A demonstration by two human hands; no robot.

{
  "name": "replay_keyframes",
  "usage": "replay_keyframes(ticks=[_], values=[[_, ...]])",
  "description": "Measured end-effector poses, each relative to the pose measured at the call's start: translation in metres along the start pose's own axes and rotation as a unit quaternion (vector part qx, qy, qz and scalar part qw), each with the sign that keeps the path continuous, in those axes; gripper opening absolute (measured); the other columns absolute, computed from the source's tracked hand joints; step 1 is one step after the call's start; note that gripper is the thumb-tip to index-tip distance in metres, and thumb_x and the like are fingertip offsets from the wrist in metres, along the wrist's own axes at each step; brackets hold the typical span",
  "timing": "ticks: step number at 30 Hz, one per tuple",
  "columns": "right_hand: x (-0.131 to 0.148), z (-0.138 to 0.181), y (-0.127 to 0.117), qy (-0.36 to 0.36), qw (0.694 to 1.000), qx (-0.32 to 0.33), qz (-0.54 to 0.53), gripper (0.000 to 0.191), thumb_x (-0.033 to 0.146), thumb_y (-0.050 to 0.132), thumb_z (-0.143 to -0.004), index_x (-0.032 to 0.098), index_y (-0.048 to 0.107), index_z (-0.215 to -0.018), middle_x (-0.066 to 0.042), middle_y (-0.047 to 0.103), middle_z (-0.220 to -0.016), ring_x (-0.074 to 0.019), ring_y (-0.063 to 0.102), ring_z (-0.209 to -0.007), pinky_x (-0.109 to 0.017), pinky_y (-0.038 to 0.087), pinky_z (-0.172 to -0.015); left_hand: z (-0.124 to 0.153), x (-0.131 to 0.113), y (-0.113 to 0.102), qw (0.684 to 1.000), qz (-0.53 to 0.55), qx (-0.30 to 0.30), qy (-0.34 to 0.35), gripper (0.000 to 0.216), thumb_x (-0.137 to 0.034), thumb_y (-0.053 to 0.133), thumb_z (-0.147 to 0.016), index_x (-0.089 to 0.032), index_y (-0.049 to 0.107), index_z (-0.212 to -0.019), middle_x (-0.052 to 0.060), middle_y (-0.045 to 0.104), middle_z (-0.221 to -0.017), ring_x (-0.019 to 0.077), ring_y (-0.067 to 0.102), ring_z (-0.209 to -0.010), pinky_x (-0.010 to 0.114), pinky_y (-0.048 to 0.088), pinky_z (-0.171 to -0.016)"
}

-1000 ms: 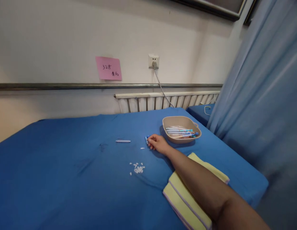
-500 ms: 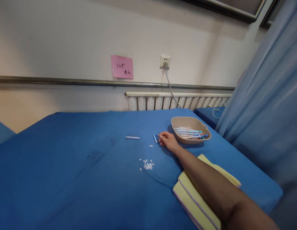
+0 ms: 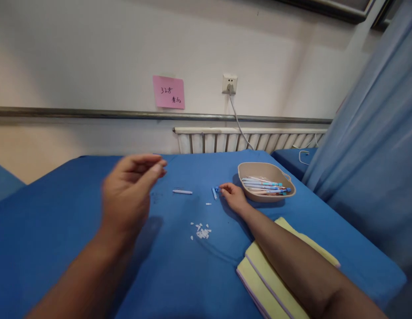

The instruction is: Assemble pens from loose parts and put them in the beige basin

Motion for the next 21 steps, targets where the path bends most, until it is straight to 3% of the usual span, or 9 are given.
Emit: replay_keyframes(ticks=[3,6,8,10,14,21], values=[[0.012,0.006,0.002,-0.074,0.990,0.030,0.113,0.029,0.021,0.054,-0.077,0.020,0.064,-0.104,-0.007,0.062,-0.106,-0.0186,0.057,-0.097,-0.036,0.043,-0.089,-0.017,0.073,0.016,0.993,-0.087,0.068,-0.030,0.031,-0.031,0.056,-0.078,-0.015,0.060,-0.104,0.009,0.066,-0.101,0.0189,0.062,-0.091,0.036,0.048,-0.086],[0.022,0.013,0.006,-0.119,0.961,0.076,0.237,0.042,0.022,0.055,-0.079,0.023,0.056,-0.121,-0.010,0.049,-0.130,-0.0216,0.044,-0.120,-0.040,0.034,-0.100,-0.019,0.141,0.028,0.947,-0.255,0.192,-0.016,0.040,-0.034,0.052,-0.078,-0.017,0.058,-0.113,0.011,0.062,-0.116,0.0239,0.055,-0.109,0.041,0.041,-0.096],[0.026,0.018,0.009,-0.113,0.944,0.105,0.292,0.048,0.026,0.055,-0.081,0.027,0.050,-0.128,-0.011,0.041,-0.138,-0.0244,0.035,-0.127,-0.044,0.030,-0.101,-0.013,0.166,0.034,0.915,-0.315,0.250,0.018,0.043,-0.035,0.049,-0.079,-0.018,0.055,-0.119,0.010,0.057,-0.127,0.0242,0.048,-0.120,0.042,0.033,-0.103],[0.028,0.021,0.012,-0.101,0.928,0.135,0.333,0.051,0.031,0.054,-0.083,0.030,0.044,-0.133,-0.010,0.037,-0.141,-0.0271,0.031,-0.130,-0.048,0.029,-0.100,-0.009,0.178,0.038,0.887,-0.365,0.281,0.025,0.044,-0.035,0.045,-0.082,-0.018,0.052,-0.122,0.010,0.055,-0.130,0.0242,0.046,-0.122,0.041,0.031,-0.104],[0.030,0.025,0.015,-0.100,0.910,0.166,0.367,0.050,0.034,0.052,-0.084,0.031,0.043,-0.133,-0.008,0.036,-0.142,-0.0264,0.032,-0.129,-0.048,0.028,-0.100,-0.006,0.178,0.046,0.850,-0.416,0.321,0.043,0.039,-0.034,0.043,-0.084,-0.019,0.058,-0.116,0.009,0.060,-0.123,0.0253,0.050,-0.115,0.040,0.035,-0.099],[0.024,0.019,0.011,-0.106,0.938,0.125,0.305,0.038,0.027,0.054,-0.082,0.024,0.055,-0.120,-0.007,0.052,-0.128,-0.0209,0.045,-0.118,-0.039,0.033,-0.099,-0.004,0.169,0.044,0.850,-0.402,0.336,0.064,0.025,-0.032,0.047,-0.082,-0.019,0.065,-0.094,0.007,0.067,-0.095,0.0226,0.057,-0.090,0.034,0.040,-0.083]])
Point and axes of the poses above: each hand's wrist, its own z-axis away from the middle knuckle, its own y-axis out of the palm, x = y × z, the point moved 5 cm from there along -z, towards the middle knuckle
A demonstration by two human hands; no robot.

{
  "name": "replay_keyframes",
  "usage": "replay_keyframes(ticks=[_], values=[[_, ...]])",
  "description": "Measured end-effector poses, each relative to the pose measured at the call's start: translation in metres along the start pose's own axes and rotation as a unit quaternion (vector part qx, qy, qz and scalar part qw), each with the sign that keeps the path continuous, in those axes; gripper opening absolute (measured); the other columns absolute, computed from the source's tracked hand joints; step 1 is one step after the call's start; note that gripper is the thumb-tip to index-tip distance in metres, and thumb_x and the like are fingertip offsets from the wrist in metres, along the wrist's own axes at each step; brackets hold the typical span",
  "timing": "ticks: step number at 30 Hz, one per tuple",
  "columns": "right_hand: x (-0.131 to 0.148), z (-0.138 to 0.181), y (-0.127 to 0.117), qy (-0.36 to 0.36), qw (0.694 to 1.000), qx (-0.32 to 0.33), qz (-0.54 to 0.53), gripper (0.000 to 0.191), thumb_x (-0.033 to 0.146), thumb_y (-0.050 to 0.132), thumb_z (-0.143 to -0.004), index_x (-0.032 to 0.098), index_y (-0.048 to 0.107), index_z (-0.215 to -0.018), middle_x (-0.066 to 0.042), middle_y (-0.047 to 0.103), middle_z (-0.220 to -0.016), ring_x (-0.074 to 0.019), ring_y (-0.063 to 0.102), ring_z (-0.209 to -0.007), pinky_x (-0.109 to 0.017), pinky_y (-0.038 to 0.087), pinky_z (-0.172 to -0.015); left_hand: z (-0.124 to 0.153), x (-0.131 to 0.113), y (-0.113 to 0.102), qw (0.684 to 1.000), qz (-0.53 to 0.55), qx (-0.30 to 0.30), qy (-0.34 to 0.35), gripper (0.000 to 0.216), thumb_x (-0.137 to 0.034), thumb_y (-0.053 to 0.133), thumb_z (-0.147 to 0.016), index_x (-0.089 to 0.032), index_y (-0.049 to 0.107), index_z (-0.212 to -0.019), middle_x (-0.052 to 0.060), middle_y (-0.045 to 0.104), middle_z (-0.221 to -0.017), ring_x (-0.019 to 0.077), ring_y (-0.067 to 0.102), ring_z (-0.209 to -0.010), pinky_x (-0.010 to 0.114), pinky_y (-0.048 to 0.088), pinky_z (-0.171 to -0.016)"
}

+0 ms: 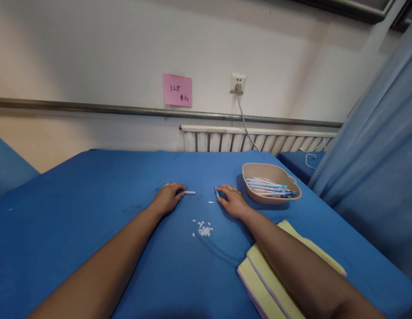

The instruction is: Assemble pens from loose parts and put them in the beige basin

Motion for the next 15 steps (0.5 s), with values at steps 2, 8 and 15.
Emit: replay_keyframes(ticks=[2,8,15], values=[[-0.006,-0.003,0.000,0.008,0.999,-0.027,-0.037,0.032,0.023,0.053,-0.082,0.020,0.059,-0.113,-0.007,0.059,-0.117,-0.0192,0.051,-0.109,-0.036,0.037,-0.096,0.003,-0.004,-0.001,1.000,0.019,0.014,0.004,0.021,-0.031,0.049,-0.080,-0.019,0.064,-0.090,0.006,0.066,-0.087,0.0224,0.056,-0.085,0.033,0.041,-0.078],[-0.029,-0.010,0.004,0.058,0.981,-0.096,-0.161,0.019,0.019,0.055,-0.079,0.019,0.065,-0.095,-0.005,0.066,-0.096,-0.0165,0.060,-0.089,-0.032,0.045,-0.085,0.007,-0.021,-0.001,0.995,0.079,0.043,0.032,0.020,-0.033,0.049,-0.081,-0.020,0.062,-0.087,0.004,0.064,-0.084,0.0207,0.056,-0.084,0.030,0.039,-0.076],[-0.037,-0.013,0.009,0.065,0.974,-0.098,-0.192,0.017,0.020,0.055,-0.078,0.019,0.066,-0.091,-0.003,0.068,-0.089,-0.0165,0.062,-0.083,-0.033,0.047,-0.083,0.003,-0.013,0.006,0.965,0.255,0.018,-0.056,0.028,-0.043,0.047,-0.079,-0.019,0.059,-0.089,0.003,0.066,-0.083,0.0183,0.059,-0.075,0.029,0.043,-0.071]])
Point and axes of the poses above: each hand's wrist, its own z-axis away from the middle knuckle, its own y-axis out of the palm, x = y × z, the point moved 5 cm from there along -z, towards the middle knuckle
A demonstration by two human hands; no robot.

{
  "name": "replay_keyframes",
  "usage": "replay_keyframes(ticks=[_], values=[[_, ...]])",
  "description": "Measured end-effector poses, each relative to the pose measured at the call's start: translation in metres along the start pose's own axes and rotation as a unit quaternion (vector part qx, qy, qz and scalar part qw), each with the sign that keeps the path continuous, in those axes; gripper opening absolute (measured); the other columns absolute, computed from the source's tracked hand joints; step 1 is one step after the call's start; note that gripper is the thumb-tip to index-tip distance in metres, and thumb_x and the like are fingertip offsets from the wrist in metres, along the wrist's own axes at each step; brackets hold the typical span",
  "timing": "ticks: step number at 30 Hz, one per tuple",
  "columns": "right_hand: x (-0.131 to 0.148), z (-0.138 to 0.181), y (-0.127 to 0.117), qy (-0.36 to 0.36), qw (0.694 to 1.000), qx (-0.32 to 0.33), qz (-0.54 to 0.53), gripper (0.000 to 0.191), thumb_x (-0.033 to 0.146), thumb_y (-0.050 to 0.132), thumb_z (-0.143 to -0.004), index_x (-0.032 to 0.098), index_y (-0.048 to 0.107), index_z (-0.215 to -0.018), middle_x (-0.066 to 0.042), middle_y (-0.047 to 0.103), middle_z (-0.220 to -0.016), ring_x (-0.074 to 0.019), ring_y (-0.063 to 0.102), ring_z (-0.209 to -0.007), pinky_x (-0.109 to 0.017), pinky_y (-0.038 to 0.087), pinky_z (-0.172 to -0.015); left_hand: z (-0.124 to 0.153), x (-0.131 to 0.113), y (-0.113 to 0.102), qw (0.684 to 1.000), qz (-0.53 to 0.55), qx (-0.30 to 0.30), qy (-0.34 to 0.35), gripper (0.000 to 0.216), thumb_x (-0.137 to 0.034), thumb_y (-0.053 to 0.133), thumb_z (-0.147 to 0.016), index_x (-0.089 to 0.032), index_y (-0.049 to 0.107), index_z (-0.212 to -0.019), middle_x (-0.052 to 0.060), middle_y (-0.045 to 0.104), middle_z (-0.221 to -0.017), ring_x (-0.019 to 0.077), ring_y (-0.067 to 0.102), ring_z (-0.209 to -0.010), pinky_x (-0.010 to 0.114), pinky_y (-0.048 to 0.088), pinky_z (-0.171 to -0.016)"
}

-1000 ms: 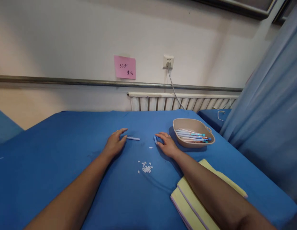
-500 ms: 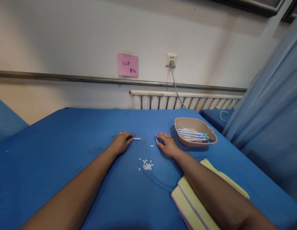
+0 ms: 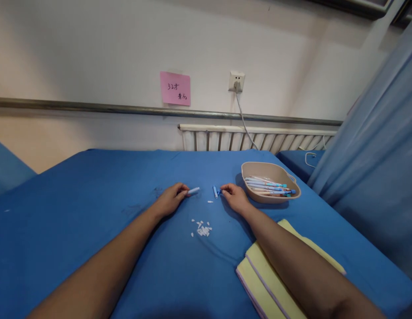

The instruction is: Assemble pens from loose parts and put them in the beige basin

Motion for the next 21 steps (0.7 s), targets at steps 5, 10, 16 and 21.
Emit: replay_keyframes(ticks=[5,10,16,21], values=[[0.001,0.000,0.001,-0.004,1.000,0.003,0.005,0.018,0.020,0.055,-0.077,0.019,0.067,-0.091,-0.003,0.068,-0.089,-0.0166,0.062,-0.084,-0.033,0.047,-0.082,-0.006,0.024,-0.010,0.981,0.160,-0.065,-0.085,0.039,-0.048,0.059,-0.066,-0.017,0.055,-0.089,0.001,0.063,-0.071,0.0140,0.055,-0.058,0.026,0.042,-0.056],[0.007,0.003,-0.001,-0.007,0.999,0.019,0.041,0.018,0.020,0.055,-0.079,0.019,0.067,-0.093,-0.004,0.068,-0.092,-0.0166,0.062,-0.085,-0.031,0.047,-0.082,-0.006,0.030,-0.013,0.979,0.170,-0.076,-0.083,0.042,-0.044,0.066,-0.060,-0.016,0.056,-0.089,0.001,0.061,-0.072,0.0142,0.054,-0.061,0.026,0.043,-0.058],[0.027,0.009,-0.001,-0.051,0.990,0.034,0.126,0.027,0.022,0.052,-0.083,0.020,0.062,-0.108,-0.006,0.064,-0.108,-0.0170,0.057,-0.101,-0.030,0.041,-0.091,-0.004,0.017,-0.008,0.995,0.062,-0.044,-0.060,0.036,-0.047,0.055,-0.070,-0.017,0.061,-0.088,0.002,0.062,-0.077,0.0169,0.055,-0.070,0.027,0.042,-0.065],[0.038,0.003,0.010,-0.050,0.976,0.050,0.206,0.043,0.036,0.050,-0.086,0.016,0.051,-0.125,-0.011,0.056,-0.124,-0.0227,0.049,-0.114,-0.037,0.034,-0.098,-0.003,0.010,-0.005,0.998,-0.041,-0.032,-0.034,0.036,-0.047,0.045,-0.079,-0.019,0.063,-0.092,0.001,0.063,-0.077,0.0176,0.055,-0.070,0.026,0.039,-0.064]])
Point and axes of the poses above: each hand's wrist, its own z-axis away from the middle knuckle, its own y-axis out of the palm, x = y × z, the point moved 5 cm from there along -z, towards the middle knuckle
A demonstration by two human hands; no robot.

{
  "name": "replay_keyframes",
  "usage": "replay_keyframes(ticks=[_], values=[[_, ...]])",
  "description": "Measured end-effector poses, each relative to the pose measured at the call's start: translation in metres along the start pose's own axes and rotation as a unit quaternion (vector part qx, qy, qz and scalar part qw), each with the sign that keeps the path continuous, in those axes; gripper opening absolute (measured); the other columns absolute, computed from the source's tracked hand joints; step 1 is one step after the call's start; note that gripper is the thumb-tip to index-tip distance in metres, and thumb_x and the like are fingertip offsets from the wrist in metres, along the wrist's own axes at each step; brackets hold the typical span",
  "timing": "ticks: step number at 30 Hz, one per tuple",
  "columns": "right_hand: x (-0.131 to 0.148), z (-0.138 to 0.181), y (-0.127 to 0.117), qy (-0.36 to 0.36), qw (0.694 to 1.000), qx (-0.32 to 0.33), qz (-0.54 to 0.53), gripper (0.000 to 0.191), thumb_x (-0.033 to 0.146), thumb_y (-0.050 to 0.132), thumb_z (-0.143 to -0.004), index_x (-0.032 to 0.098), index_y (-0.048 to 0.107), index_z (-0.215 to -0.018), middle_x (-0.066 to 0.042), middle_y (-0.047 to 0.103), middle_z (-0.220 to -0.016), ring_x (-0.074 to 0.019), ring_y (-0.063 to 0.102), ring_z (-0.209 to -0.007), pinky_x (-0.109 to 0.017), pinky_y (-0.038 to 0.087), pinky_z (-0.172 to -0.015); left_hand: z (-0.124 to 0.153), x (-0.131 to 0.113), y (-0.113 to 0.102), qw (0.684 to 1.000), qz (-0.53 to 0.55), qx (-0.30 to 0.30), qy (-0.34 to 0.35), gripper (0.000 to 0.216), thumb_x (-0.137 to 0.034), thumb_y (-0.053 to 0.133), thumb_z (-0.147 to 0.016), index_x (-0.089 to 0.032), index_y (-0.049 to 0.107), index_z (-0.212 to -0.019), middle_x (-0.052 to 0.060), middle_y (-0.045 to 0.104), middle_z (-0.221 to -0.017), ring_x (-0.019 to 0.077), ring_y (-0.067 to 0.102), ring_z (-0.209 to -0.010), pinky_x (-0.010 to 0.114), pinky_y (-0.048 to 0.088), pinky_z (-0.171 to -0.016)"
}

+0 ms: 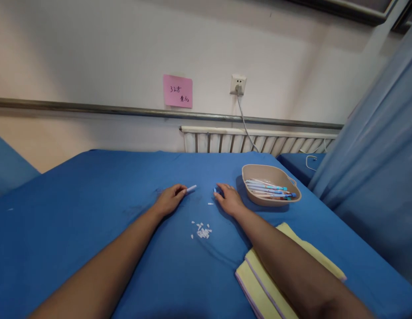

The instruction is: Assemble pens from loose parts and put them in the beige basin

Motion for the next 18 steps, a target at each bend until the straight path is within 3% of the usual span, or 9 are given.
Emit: replay_keyframes(ticks=[3,6,11,18], values=[[0.009,-0.005,0.007,-0.023,0.999,0.036,0.024,0.044,0.037,0.052,-0.086,0.018,0.051,-0.125,-0.012,0.055,-0.126,-0.0249,0.046,-0.117,-0.040,0.032,-0.099,0.002,-0.002,0.000,1.000,-0.020,-0.007,0.016,0.034,-0.045,0.044,-0.081,-0.020,0.063,-0.093,0.002,0.064,-0.080,0.0184,0.056,-0.073,0.027,0.040,-0.067],[0.020,-0.003,0.015,-0.080,0.994,0.075,0.007,0.037,0.027,0.055,-0.084,0.021,0.054,-0.121,-0.009,0.057,-0.124,-0.0219,0.047,-0.116,-0.037,0.032,-0.098,0.008,-0.008,0.002,1.000,-0.005,-0.010,0.019,0.032,-0.043,0.044,-0.082,-0.020,0.062,-0.093,0.003,0.066,-0.085,0.0192,0.058,-0.077,0.028,0.041,-0.069],[0.041,0.013,0.019,-0.144,0.985,0.082,-0.047,0.030,0.014,0.054,-0.082,0.019,0.059,-0.111,-0.007,0.062,-0.113,-0.0180,0.052,-0.107,-0.033,0.035,-0.096,0.029,-0.032,0.019,0.999,0.036,0.008,0.031,0.029,-0.040,0.045,-0.082,-0.019,0.062,-0.091,0.004,0.067,-0.086,0.0195,0.059,-0.079,0.029,0.042,-0.072],[0.050,0.035,0.016,-0.117,0.989,0.086,-0.035,0.024,0.013,0.056,-0.080,0.020,0.062,-0.102,-0.005,0.063,-0.106,-0.0179,0.053,-0.102,-0.030,0.038,-0.091,0.060,-0.045,0.030,0.997,0.082,-0.011,-0.005,0.029,-0.041,0.048,-0.080,-0.018,0.062,-0.090,0.003,0.066,-0.080,0.0191,0.059,-0.074,0.029,0.043,-0.068]])
Point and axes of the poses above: each hand's wrist, its own z-axis away from the middle knuckle, its own y-axis out of the palm, x = y × z, the point moved 5 cm from there along -z, towards the middle knuckle
